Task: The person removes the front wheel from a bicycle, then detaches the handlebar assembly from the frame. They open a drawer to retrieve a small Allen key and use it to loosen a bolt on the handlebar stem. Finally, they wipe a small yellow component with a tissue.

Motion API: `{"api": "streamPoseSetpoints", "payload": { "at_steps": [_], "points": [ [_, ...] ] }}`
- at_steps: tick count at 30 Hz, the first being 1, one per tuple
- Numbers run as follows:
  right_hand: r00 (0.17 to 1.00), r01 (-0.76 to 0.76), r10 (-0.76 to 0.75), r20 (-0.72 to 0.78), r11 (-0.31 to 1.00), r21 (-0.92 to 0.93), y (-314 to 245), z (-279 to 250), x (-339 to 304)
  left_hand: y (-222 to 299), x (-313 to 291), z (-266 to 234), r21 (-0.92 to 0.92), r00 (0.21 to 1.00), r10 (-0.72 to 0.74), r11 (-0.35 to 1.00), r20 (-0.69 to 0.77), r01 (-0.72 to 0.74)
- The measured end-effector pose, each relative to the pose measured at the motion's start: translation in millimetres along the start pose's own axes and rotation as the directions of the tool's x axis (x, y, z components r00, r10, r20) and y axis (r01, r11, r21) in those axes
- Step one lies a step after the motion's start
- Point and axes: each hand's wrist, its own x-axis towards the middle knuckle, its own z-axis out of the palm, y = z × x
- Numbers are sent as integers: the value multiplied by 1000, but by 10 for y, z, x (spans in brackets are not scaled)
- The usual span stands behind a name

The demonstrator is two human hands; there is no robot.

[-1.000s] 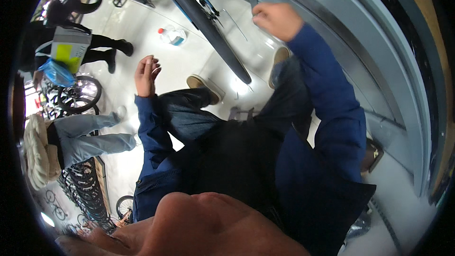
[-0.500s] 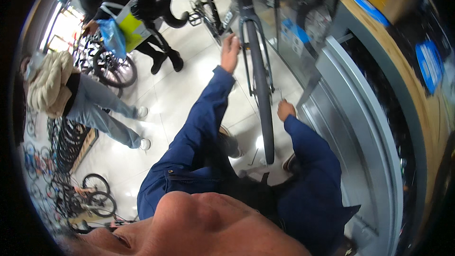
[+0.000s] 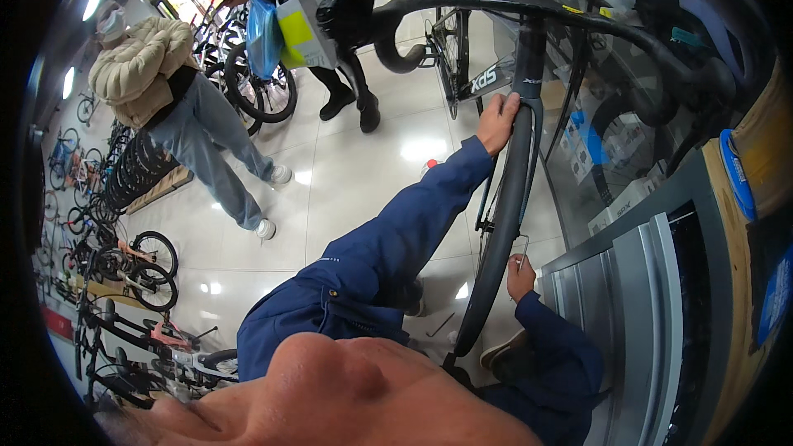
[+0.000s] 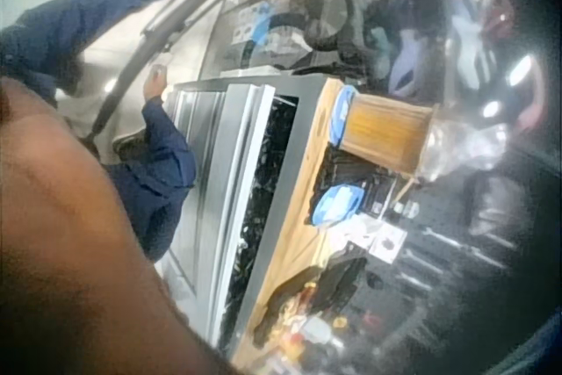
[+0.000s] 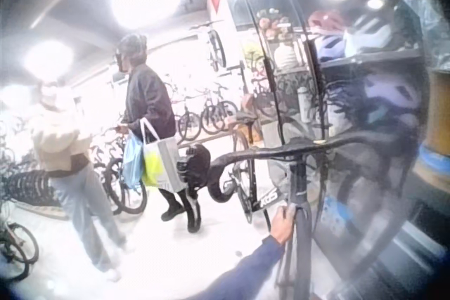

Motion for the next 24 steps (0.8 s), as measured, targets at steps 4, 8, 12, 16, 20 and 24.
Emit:
{"api": "streamPoseSetpoints", "payload": {
  "at_steps": [4, 8, 12, 16, 20, 24],
  "points": [
    [1000, -6, 6, -8, 999, 38, -184, 20, -20, 82, -78, -100, 61, 1000, -2, 998, -20, 3],
    [997, -74, 72, -16, 989, -131, -445, 48, -53, 101, -101, -200, 84, 999, 43, 996, -31, -40],
    [1000, 3, -5, -9, 979, -203, -725, 91, -105, 28, -103, -285, 72, 994, 94, 993, -59, -89],
    [999, 43, -48, -6, 942, -333, -848, 86, -130, -28, -93, -316, 72, 991, 115, 991, -72, -110],
    [996, 39, -65, -64, 938, -343, -853, 122, -155, -57, -95, -330, 69, 987, 134, 989, -86, -128],
    [988, 48, -98, -120, 930, -364, -857, 167, -180, -113, -107, -338, 49, 985, 135, 990, -103, -131]
  ]
}}
